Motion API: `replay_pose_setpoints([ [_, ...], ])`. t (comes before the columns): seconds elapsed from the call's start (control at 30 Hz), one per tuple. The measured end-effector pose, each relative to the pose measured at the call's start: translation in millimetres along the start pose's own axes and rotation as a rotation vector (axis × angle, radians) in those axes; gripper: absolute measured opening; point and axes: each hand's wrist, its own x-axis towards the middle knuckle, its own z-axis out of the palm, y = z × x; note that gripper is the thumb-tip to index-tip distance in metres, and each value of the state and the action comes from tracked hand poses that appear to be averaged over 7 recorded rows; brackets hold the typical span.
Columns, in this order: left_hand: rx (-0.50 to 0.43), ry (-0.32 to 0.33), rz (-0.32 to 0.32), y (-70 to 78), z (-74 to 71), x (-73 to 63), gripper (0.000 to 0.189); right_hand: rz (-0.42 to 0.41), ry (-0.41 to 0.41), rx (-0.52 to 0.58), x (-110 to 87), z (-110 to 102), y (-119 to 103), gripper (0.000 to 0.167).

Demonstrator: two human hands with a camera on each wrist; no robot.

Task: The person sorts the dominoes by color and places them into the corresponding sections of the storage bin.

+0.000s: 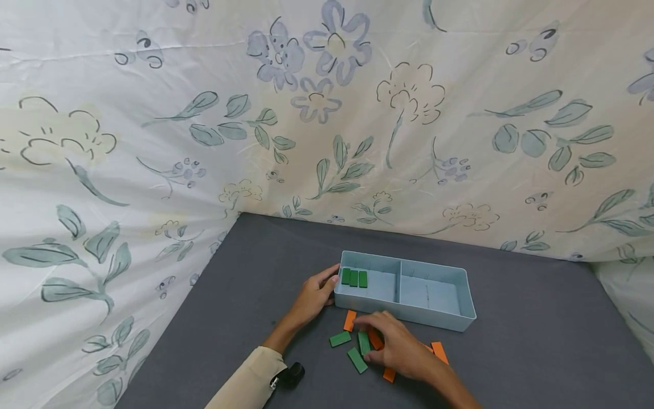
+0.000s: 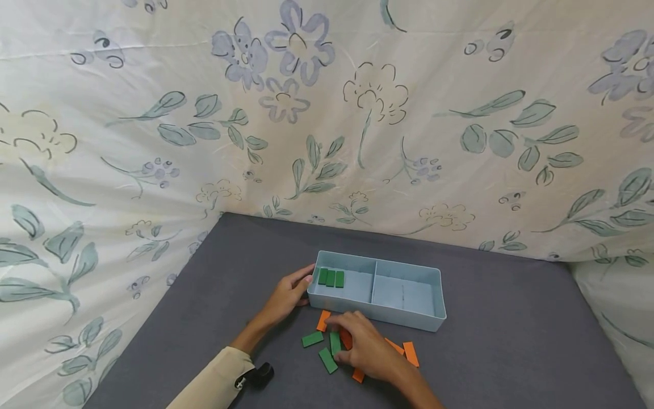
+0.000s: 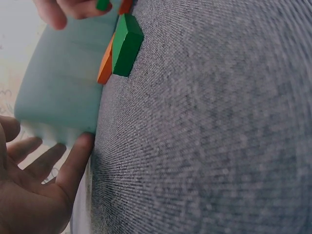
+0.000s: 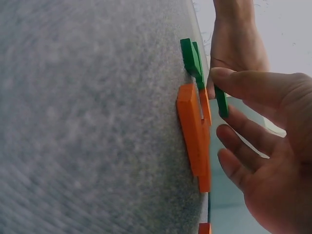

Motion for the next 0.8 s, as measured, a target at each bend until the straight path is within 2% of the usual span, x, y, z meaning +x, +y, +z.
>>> replay_pose_setpoints([
  [0.47, -0.005, 0.002, 0.002, 0.3, 0.5, 0.4, 0.051, 0.006, 0.086, 0.136, -0.1, -1.2, -3.9, 0.063],
  [0.63, -0.036, -0.020, 0.021, 1.0, 0.8, -0.2, 0.053, -0.001, 0.133, 0.194, 0.1, -1.3, -5.9, 0.063],
  [0.8, -0.036, -0.024, 0.027, 0.8, 0.9, -0.8, 0.053, -0.020, 0.199, 0.184, 0.8, -1.9, -7.4, 0.066],
])
